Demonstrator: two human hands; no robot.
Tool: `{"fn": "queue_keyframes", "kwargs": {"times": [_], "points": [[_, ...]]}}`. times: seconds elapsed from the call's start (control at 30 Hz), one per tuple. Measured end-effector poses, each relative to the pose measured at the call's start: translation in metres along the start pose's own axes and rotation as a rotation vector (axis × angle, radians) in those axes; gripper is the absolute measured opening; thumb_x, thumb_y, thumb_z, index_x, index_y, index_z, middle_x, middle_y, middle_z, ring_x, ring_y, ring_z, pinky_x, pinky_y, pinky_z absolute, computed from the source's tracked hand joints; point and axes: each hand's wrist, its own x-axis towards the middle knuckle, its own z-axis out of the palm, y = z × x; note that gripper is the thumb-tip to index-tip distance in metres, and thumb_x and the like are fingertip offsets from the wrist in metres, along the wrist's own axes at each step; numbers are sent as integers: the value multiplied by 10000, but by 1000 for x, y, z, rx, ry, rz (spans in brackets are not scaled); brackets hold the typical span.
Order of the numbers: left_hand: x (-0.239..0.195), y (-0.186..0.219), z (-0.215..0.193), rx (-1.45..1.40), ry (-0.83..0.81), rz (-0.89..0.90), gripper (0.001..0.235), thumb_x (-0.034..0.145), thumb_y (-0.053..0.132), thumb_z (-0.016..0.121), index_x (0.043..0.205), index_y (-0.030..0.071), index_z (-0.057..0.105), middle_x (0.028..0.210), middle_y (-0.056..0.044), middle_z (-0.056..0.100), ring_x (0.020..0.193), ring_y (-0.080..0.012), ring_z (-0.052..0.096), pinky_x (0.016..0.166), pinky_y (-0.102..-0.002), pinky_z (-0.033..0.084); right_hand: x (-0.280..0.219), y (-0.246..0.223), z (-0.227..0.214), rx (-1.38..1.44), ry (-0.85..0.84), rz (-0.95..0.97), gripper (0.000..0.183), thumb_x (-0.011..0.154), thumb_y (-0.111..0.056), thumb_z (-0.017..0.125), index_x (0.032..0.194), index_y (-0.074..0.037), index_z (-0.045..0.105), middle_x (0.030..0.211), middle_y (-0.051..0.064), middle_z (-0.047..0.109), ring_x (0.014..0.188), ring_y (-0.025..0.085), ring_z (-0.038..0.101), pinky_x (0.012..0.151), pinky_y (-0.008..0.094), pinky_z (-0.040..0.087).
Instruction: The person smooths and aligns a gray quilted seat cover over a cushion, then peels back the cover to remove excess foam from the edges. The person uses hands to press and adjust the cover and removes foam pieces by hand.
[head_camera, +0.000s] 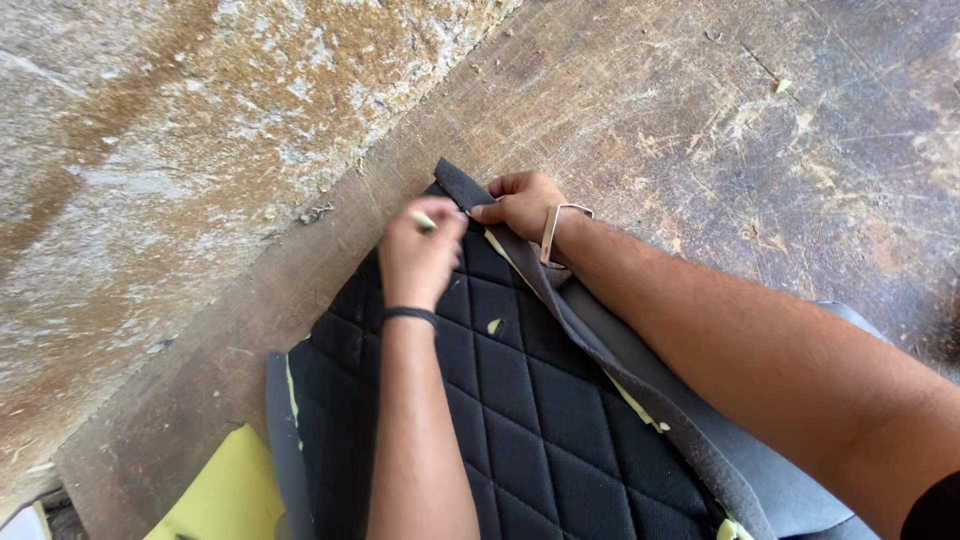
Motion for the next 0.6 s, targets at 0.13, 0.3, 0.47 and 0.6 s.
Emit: {"fn": "queue_keyframes", "kwargs": {"times": [0.13, 0.3, 0.47, 0.6], "points": [[-25, 26, 27, 399, 67, 30, 255, 827, 344, 818, 819, 96, 759, 832, -140, 756, 779, -337, 746, 699, -439, 574, 8, 12, -1, 8, 6, -96, 229, 776, -169, 894, 939, -52, 783, 806, 16, 759, 664, 73, 651, 605, 269, 547], [-27, 41, 46, 690, 22, -23, 278, 886, 348, 698, 876, 73, 736, 899, -164, 742, 844, -377, 726, 715, -493, 566, 7, 8, -3, 15, 35, -96, 209, 763, -135, 897, 899, -51, 762, 779, 18, 760, 647, 75, 670, 592, 269, 553], [-31, 41, 51, 813, -96, -22, 262, 961, 288, 594, 935, 53, 705, 964, -181, 727, 881, -377, 724, 763, -494, 573, -2, 0, -3, 68, 39, -12, 197, 762, -117, 880, 883, -46, 741, 763, 45, 758, 613, 97, 689, 571, 287, 574], [-46, 51, 31, 762, -308, 109, 165, 927, 170, 592, 938, 93, 737, 976, -178, 729, 939, -372, 711, 834, -488, 553, -5, -7, -3, 71, 63, 39, 167, 780, -104, 860, 896, -50, 753, 763, 38, 754, 625, 119, 696, 585, 306, 586]]}}
